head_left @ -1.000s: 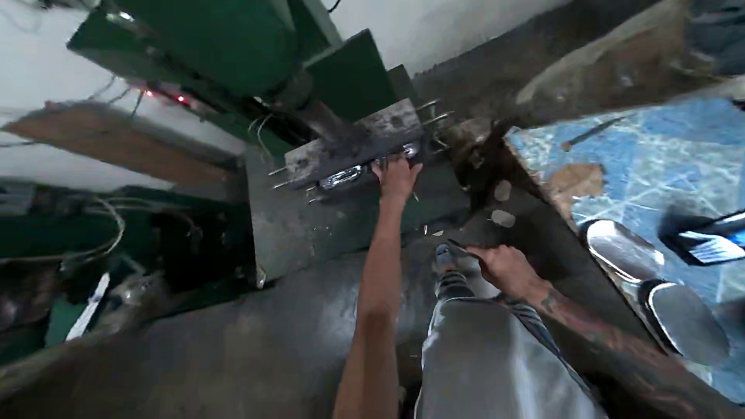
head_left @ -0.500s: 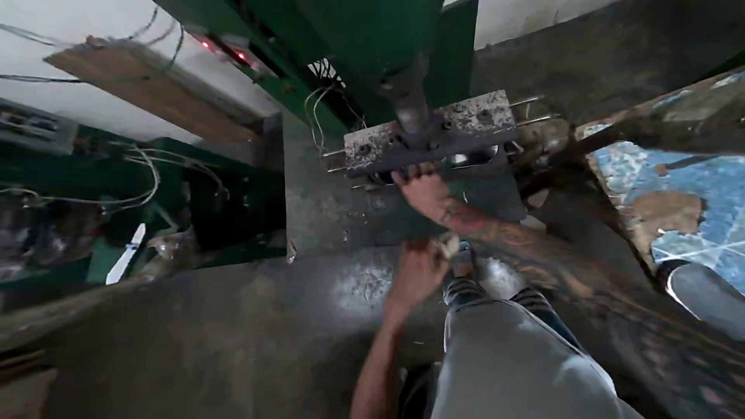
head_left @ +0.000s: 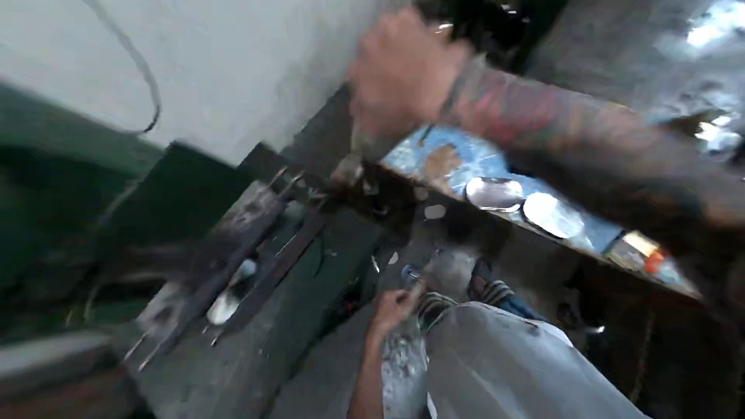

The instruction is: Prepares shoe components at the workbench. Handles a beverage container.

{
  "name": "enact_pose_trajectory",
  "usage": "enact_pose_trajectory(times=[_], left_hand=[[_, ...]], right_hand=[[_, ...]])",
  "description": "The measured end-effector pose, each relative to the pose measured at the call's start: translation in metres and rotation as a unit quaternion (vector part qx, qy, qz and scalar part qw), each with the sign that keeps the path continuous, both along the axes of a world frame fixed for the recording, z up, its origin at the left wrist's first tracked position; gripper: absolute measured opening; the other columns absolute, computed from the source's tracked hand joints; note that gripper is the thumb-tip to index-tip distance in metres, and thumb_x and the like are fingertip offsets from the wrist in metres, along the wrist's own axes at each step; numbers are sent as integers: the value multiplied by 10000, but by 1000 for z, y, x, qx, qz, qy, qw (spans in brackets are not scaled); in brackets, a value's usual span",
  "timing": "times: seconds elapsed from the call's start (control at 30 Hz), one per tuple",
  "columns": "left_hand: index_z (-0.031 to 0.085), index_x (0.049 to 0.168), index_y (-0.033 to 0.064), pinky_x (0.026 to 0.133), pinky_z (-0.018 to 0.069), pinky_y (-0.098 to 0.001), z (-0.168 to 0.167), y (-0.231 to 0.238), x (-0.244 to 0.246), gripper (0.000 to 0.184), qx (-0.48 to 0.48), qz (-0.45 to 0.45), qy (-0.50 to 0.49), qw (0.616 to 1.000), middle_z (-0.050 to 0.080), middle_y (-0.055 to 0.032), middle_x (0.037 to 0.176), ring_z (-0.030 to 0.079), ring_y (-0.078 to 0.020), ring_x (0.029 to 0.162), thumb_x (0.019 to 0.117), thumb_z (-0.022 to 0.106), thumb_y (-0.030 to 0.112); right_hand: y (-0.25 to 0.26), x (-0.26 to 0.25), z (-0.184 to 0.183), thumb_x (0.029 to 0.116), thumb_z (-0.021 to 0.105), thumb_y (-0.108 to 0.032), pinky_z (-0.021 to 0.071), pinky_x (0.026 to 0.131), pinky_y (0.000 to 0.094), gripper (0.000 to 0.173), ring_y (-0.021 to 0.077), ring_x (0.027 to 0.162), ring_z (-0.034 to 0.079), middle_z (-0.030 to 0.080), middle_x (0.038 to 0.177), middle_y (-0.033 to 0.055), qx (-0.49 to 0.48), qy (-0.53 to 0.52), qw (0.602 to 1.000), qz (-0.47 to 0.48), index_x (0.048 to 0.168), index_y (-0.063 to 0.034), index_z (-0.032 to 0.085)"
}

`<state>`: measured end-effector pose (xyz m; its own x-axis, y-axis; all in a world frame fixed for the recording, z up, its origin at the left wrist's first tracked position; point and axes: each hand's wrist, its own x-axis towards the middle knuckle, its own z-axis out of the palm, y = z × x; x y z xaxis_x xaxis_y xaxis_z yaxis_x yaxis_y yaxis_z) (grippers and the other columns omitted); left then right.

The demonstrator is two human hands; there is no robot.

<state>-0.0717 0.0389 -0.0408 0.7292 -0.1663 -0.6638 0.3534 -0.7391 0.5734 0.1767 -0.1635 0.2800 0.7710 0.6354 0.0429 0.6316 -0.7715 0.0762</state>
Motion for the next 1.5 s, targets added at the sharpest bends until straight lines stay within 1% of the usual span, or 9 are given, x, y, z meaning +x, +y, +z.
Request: enact_pose_trajectory(times=[0.1,0.17,0.3,0.5,0.7,0.83,1.0,1.3,1.5], left_hand=[[706,1242,3,1054,501,-556,31,-31,79,379,152,25,-225,962,654,-229,1323,652,-383,1201,1032,611,305],[724,1191,-37,1041,511,-537,48,-74,132,328,124,-8,-328,937,660,-249,1309,660,-398,1188,1011,639,224],[684,1253,40,982,538,-571,39,-161,207,307,61,-134,-340,929,675,-207,1263,672,-388,1129,991,686,199],[568,1400,61,959,537,-589,-5,-187,247,417,65,-250,-329,908,708,-196,1193,687,-397,1087,1025,649,225],[467,1480,61,931,558,-587,-4,-192,249,454,108,-204,-295,927,672,-218,1256,681,-402,1105,1074,538,251],[356,1561,14,1046,454,-632,0,-216,251,676,168,-98,-293,936,543,-293,1419,552,-475,1284,1028,606,346],[625,1350,-14,1170,381,-559,11,-268,217,479,25,-412,-352,840,473,-242,1530,450,-421,1421,1019,613,332],[815,1100,138,1149,428,-536,12,-296,263,221,-99,-597,-161,779,733,-72,1270,556,-340,1375,1012,654,263],[615,1407,77,1170,355,-605,-8,-297,218,439,16,-601,-273,751,607,-270,1352,435,-497,1407,982,644,184]], right_hand=[[-66,-103,-50,963,578,-255,490,707,540,265,384,806,640,625,815,168,96,-51,991,-83,836,-41,669],[-120,-172,-96,1026,527,-301,531,727,556,354,426,840,656,647,935,232,67,23,985,-158,1109,3,689],[-204,-246,-225,1055,281,-611,529,785,683,774,557,952,681,693,1006,332,32,311,855,-414,1396,29,550],[-281,-320,-418,1024,194,-624,517,831,705,773,521,1054,685,723,1108,276,64,379,749,-540,1207,-76,706],[-277,-303,-400,1056,229,-567,496,881,715,701,526,1127,654,684,1212,292,78,442,725,-522,1300,-70,659],[-260,-259,-332,1064,508,-298,464,990,699,406,508,1177,629,668,1250,295,204,470,685,-518,1355,-52,647],[-257,-206,-304,956,723,-201,535,910,616,451,457,1137,641,659,1245,246,276,195,811,-478,1377,-65,633],[-351,-155,-329,865,839,-321,522,980,561,395,342,1056,691,731,1125,165,318,402,822,-248,1170,-76,779],[-301,-194,-334,928,729,-214,537,893,596,356,420,1113,627,636,1172,224,260,283,861,-333,1246,-59,698]])
